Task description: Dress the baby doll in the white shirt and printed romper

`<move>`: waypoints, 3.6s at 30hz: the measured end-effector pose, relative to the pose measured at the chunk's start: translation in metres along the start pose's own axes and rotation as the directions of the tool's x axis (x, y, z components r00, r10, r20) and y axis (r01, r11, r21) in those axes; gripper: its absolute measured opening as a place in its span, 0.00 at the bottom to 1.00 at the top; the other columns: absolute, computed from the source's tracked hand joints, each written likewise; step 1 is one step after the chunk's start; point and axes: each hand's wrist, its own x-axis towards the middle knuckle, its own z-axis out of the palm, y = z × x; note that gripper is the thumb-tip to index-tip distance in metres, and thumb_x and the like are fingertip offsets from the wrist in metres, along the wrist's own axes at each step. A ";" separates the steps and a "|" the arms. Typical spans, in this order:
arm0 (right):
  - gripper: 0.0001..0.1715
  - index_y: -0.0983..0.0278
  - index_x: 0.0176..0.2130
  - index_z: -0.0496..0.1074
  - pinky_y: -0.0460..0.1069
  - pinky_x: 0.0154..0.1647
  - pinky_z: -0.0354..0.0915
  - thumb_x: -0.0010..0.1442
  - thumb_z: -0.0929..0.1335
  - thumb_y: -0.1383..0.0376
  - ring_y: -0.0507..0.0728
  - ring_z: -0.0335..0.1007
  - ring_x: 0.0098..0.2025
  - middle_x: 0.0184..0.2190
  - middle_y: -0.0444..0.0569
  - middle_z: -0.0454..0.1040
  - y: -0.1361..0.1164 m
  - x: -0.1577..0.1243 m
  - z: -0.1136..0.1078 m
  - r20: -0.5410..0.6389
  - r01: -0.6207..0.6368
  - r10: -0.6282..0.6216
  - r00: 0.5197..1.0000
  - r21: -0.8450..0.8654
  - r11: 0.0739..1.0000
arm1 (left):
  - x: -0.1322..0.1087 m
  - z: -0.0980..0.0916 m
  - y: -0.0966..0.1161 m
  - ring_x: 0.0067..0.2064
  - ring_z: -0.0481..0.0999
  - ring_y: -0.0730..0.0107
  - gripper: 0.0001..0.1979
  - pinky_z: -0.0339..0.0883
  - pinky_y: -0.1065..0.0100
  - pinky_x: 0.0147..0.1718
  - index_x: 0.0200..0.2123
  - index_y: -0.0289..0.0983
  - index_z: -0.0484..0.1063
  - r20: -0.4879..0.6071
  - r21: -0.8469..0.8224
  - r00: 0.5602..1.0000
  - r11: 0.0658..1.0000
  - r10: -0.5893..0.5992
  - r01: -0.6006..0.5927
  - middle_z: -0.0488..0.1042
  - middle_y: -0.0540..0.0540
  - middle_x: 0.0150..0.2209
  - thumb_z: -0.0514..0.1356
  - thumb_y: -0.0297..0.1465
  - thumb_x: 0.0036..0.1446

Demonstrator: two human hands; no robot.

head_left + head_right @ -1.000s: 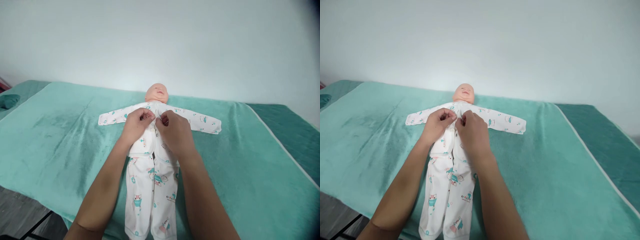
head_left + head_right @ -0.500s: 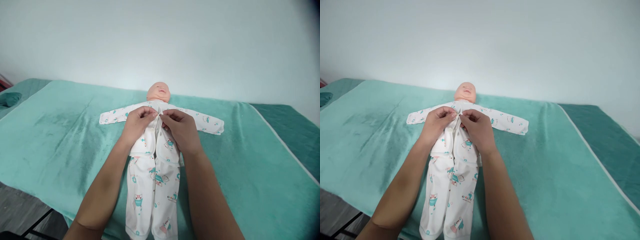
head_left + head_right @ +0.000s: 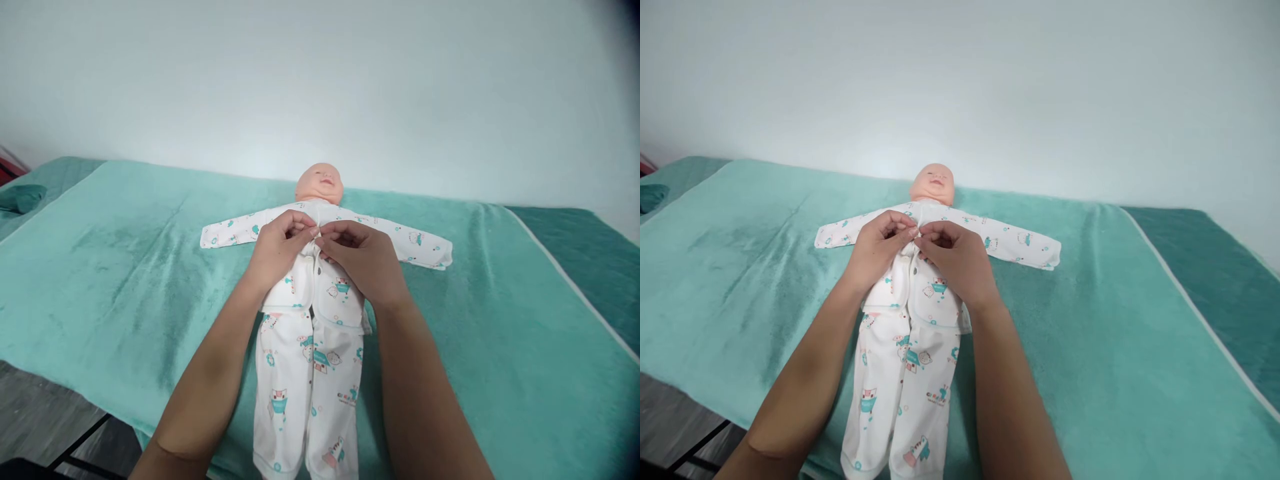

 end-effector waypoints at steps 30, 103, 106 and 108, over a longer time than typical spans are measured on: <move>0.11 0.60 0.29 0.62 0.50 0.29 0.52 0.62 0.68 0.65 0.53 0.61 0.28 0.29 0.43 0.72 -0.056 -0.049 0.003 0.187 0.086 0.145 0.972 -0.851 0.518 | -0.011 -0.042 0.027 0.33 0.69 0.73 0.13 0.61 0.70 0.32 0.36 0.37 0.79 0.437 0.241 0.883 0.968 -0.168 0.065 0.73 0.50 0.30 0.66 0.41 0.59; 0.20 0.62 0.31 0.75 0.46 0.26 0.68 0.62 0.73 0.48 0.51 0.71 0.24 0.23 0.44 0.75 -0.010 -0.034 -0.015 0.305 -0.077 0.039 0.952 0.114 0.991 | -0.016 -0.024 0.022 0.28 0.81 0.72 0.16 0.77 0.70 0.29 0.34 0.33 0.75 0.483 -0.131 0.861 0.960 -0.157 0.248 0.80 0.48 0.26 0.73 0.39 0.55; 0.18 0.61 0.36 0.74 0.47 0.28 0.70 0.58 0.77 0.51 0.51 0.73 0.27 0.25 0.43 0.75 -0.008 -0.034 -0.016 0.312 -0.085 0.044 0.949 0.119 0.989 | -0.016 -0.025 0.021 0.27 0.80 0.72 0.16 0.77 0.70 0.28 0.34 0.34 0.74 0.485 -0.133 0.862 0.961 -0.148 0.240 0.79 0.48 0.26 0.73 0.39 0.56; 0.19 0.61 0.38 0.72 0.47 0.28 0.70 0.55 0.79 0.54 0.51 0.73 0.27 0.26 0.42 0.75 -0.007 -0.035 -0.016 0.317 -0.094 0.055 0.947 0.110 0.989 | -0.015 -0.026 0.020 0.27 0.80 0.72 0.15 0.76 0.71 0.28 0.34 0.34 0.73 0.496 -0.131 0.858 0.964 -0.137 0.230 0.79 0.49 0.26 0.72 0.38 0.57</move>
